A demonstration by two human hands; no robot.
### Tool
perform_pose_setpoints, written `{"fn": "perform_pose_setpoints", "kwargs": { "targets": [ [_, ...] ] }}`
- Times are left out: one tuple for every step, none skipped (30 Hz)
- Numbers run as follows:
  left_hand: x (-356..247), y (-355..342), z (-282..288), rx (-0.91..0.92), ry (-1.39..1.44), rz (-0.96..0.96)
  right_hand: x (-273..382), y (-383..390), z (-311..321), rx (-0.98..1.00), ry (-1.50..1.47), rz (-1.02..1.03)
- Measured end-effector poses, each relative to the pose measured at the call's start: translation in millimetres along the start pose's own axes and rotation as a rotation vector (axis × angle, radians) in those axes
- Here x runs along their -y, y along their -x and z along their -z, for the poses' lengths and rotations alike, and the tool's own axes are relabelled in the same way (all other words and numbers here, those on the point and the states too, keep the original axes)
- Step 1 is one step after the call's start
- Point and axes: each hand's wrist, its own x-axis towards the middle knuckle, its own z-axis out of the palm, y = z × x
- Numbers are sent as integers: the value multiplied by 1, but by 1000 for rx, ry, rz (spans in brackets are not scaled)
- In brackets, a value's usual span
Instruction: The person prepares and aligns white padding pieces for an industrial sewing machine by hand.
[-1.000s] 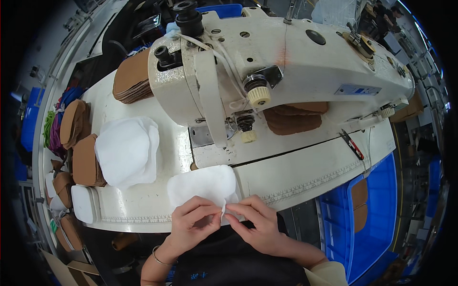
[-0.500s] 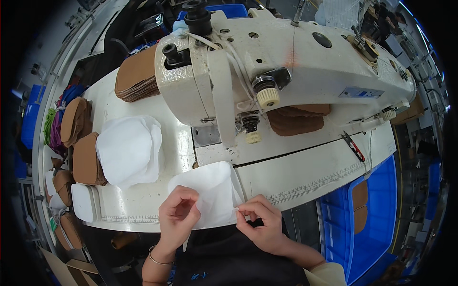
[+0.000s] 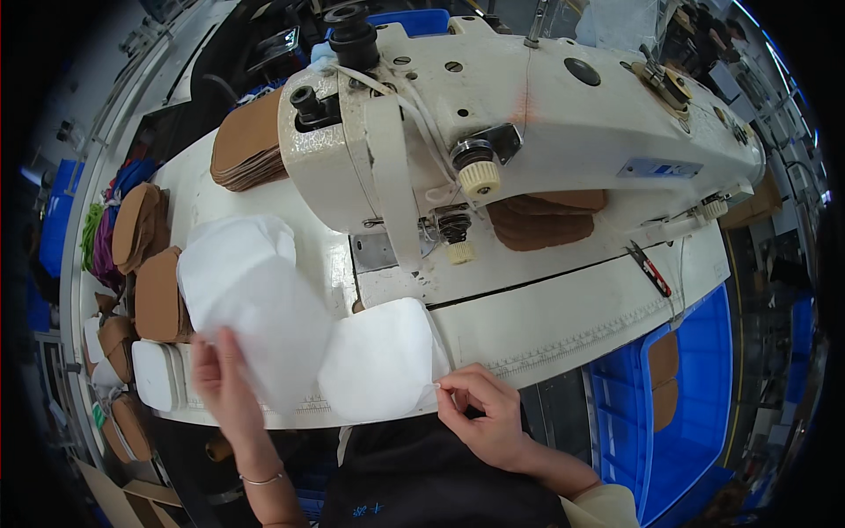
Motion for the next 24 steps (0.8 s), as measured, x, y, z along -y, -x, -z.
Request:
{"fn": "perform_pose_setpoints", "kwargs": {
  "targets": [
    [-12,-13,12,-164,6,-111,3,-1,0,13,5,-4],
    [-14,-23,25,-245,-142,-317,5,-2,1,19,17,-11],
    [-15,-29,33,-326,-292,-524,5,-1,1,18,16,-10],
    [-16,-26,38,-319,-441,-658,3,0,2,25,16,-21],
    [-17,-13,39,-149,-602,-664,3,1,2,32,17,-32],
    [-29,6,26,17,-765,-658,1,1,0,39,16,-31],
    [-42,19,8,295,-845,-716,0,1,-1,31,12,-42],
    [-38,29,-8,498,-795,-785,-1,1,0,20,8,-52],
    [-36,42,-23,641,-678,-722,1,0,0,23,9,-52],
    [-32,52,-38,739,-586,-678,2,-1,0,29,7,-43],
    [-29,58,-49,838,-493,-635,4,-1,1,29,3,-35],
    [-23,62,-53,843,-489,-637,2,0,0,24,6,-37],
    [-16,67,-56,858,-473,-646,0,1,0,16,-8,-70],
    [-12,69,-57,872,-457,-655,-1,2,0,10,-22,-103],
    [-11,68,-58,877,-455,-657,-1,1,2,5,-22,-105],
    [-9,67,-58,893,-433,-634,1,-1,4,27,-3,-75],
    [-8,66,-58,909,-411,-610,2,-2,6,50,15,-44],
    [-5,66,-57,909,-414,-610,2,-3,6,51,12,-44],
    [-2,67,-56,859,-428,-596,2,-4,6,15,5,-85],
    [0,68,-53,808,-443,-582,2,-5,5,-20,-2,-126],
    [-1,69,-51,809,-442,-582,3,-6,6,-21,-2,-126],
    [-3,70,-48,784,-400,-371,5,-7,7,-21,-10,-145],
    [-5,69,-46,752,-356,-162,5,-9,7,-19,-18,-163],
    [-1,67,-46,700,-281,-146,5,-10,8,-22,-16,-164]
  ]
}}
